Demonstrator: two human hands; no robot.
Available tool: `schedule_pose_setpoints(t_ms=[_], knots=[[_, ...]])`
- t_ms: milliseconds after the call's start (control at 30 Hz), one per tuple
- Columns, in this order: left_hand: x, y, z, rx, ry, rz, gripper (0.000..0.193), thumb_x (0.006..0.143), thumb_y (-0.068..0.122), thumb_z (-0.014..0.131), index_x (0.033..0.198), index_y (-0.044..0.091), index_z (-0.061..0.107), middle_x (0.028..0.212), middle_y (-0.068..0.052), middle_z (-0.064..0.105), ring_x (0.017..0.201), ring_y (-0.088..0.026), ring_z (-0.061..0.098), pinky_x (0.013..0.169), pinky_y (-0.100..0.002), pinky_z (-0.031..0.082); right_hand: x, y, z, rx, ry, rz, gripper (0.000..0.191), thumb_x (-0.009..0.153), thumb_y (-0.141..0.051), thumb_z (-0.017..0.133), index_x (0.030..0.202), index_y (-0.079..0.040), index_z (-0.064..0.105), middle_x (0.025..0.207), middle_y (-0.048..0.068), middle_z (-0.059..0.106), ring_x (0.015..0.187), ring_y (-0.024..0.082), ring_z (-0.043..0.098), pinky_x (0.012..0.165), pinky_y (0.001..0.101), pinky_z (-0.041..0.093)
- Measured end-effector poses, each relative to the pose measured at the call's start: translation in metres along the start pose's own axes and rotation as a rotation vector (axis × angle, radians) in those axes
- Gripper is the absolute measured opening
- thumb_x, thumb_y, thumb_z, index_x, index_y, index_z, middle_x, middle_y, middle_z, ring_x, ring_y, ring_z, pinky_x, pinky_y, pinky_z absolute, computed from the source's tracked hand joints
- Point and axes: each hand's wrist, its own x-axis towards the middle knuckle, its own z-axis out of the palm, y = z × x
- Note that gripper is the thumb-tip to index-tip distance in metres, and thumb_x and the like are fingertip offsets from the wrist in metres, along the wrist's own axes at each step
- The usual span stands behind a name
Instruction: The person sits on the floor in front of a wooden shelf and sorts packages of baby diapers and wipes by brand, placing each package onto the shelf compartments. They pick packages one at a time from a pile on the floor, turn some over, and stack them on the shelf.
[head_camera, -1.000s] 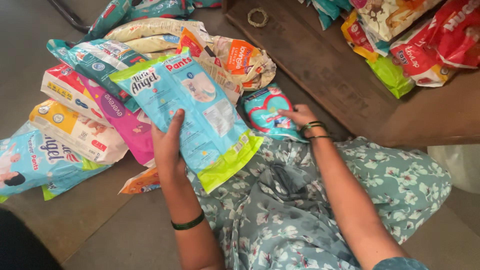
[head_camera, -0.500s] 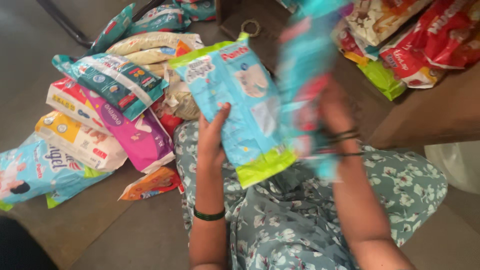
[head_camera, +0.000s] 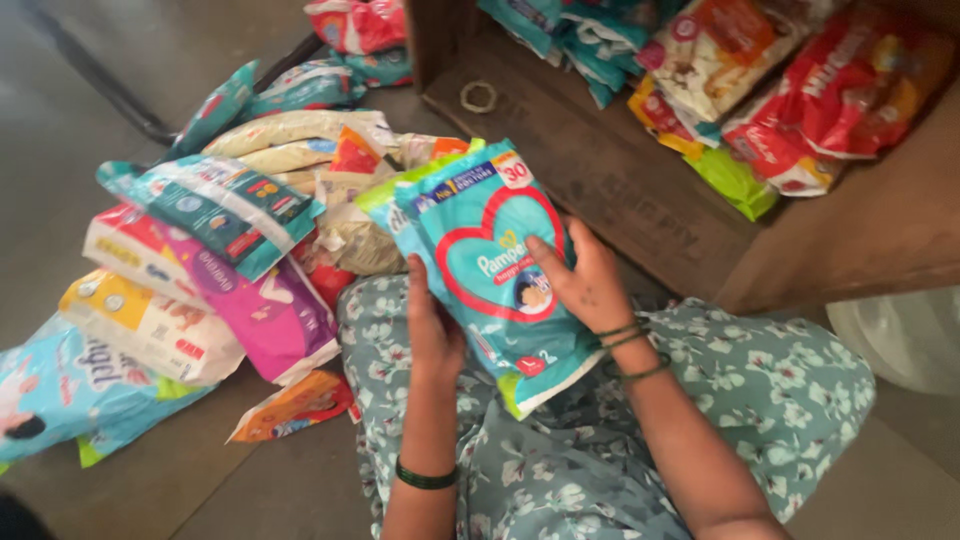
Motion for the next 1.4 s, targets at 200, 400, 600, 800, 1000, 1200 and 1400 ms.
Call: schedule_pose_setpoints(t_ms=[200, 400, 600, 800, 1000, 1200, 1400], knots=[[-0.013, 0.008, 0.013, 0.382, -0.019, 0.060, 0.056, 0.094, 0.030, 0.070, 0.139, 0.003, 0.051, 0.129, -0.011, 0.064, 0.112, -0.021, 0.064, 0.096, -0.038, 0.053, -0.004, 0.023, 0.001, -0.024, -0.171, -0.024, 0.057, 0.095, -0.034, 0.078, 0.133, 0.001, 0.055, 0.136, 0.022, 0.056, 0.127, 0.032, 0.055, 0.107, 0.0433, 0.045], [-0.002, 0.016, 0.015, 0.606, 0.036, 0.251, 0.045, 0.098, 0.031, 0.068, 0.129, 0.000, 0.061, 0.119, -0.009, 0.069, 0.104, -0.016, 0.065, 0.091, -0.032, 0.054, -0.004, 0.005, 0.001, 0.763, -0.421, 0.534, 0.068, 0.090, -0.033, 0.071, 0.147, -0.006, 0.045, 0.137, 0.012, 0.062, 0.120, 0.020, 0.063, 0.100, 0.0371, 0.053], [0.029, 0.023, 0.035, 0.847, -0.084, 0.244, 0.039, 0.094, 0.028, 0.071, 0.121, 0.000, 0.067, 0.111, -0.009, 0.075, 0.098, -0.016, 0.070, 0.084, -0.033, 0.058, -0.001, -0.009, -0.008, 0.765, -0.341, 0.552, 0.056, 0.093, -0.025, 0.070, 0.139, 0.003, 0.056, 0.126, 0.013, 0.071, 0.109, 0.019, 0.070, 0.094, 0.0358, 0.058], [0.053, 0.013, 0.074, 1.172, -0.212, 0.263, 0.044, 0.087, 0.031, 0.072, 0.119, 0.002, 0.068, 0.101, -0.012, 0.080, 0.093, -0.017, 0.076, 0.082, -0.034, 0.059, 0.002, 0.019, -0.022, 0.912, -0.096, 0.681, 0.050, 0.093, -0.028, 0.068, 0.135, -0.003, 0.057, 0.120, 0.009, 0.072, 0.104, 0.018, 0.071, 0.090, 0.0363, 0.058], [0.087, -0.018, 0.109, 1.137, -0.349, 0.150, 0.052, 0.090, 0.045, 0.072, 0.120, 0.002, 0.068, 0.102, -0.011, 0.080, 0.095, -0.016, 0.076, 0.084, -0.032, 0.057, 0.010, 0.052, -0.037, 1.030, 0.064, 0.735, 0.050, 0.095, -0.030, 0.065, 0.136, -0.002, 0.056, 0.120, 0.013, 0.072, 0.102, 0.023, 0.073, 0.088, 0.0406, 0.061], [0.126, -0.041, 0.107, 0.957, -0.497, -0.024, 0.055, 0.097, 0.046, 0.066, 0.122, -0.002, 0.069, 0.105, -0.009, 0.077, 0.097, -0.011, 0.068, 0.088, -0.029, 0.055, 0.019, 0.066, -0.048, 1.114, 0.195, 0.711, 0.050, 0.096, -0.032, 0.062, 0.138, -0.004, 0.056, 0.122, 0.014, 0.072, 0.101, 0.024, 0.074, 0.088, 0.0417, 0.062], [0.137, -0.078, 0.121, 1.012, -0.442, -0.052, 0.049, 0.095, 0.035, 0.069, 0.123, -0.005, 0.069, 0.106, -0.014, 0.077, 0.099, -0.013, 0.068, 0.088, -0.028, 0.054, 0.040, 0.083, -0.083, 1.042, 0.269, 0.671, 0.047, 0.099, -0.032, 0.060, 0.137, -0.003, 0.058, 0.121, 0.015, 0.071, 0.100, 0.025, 0.073, 0.086, 0.0415, 0.062]])
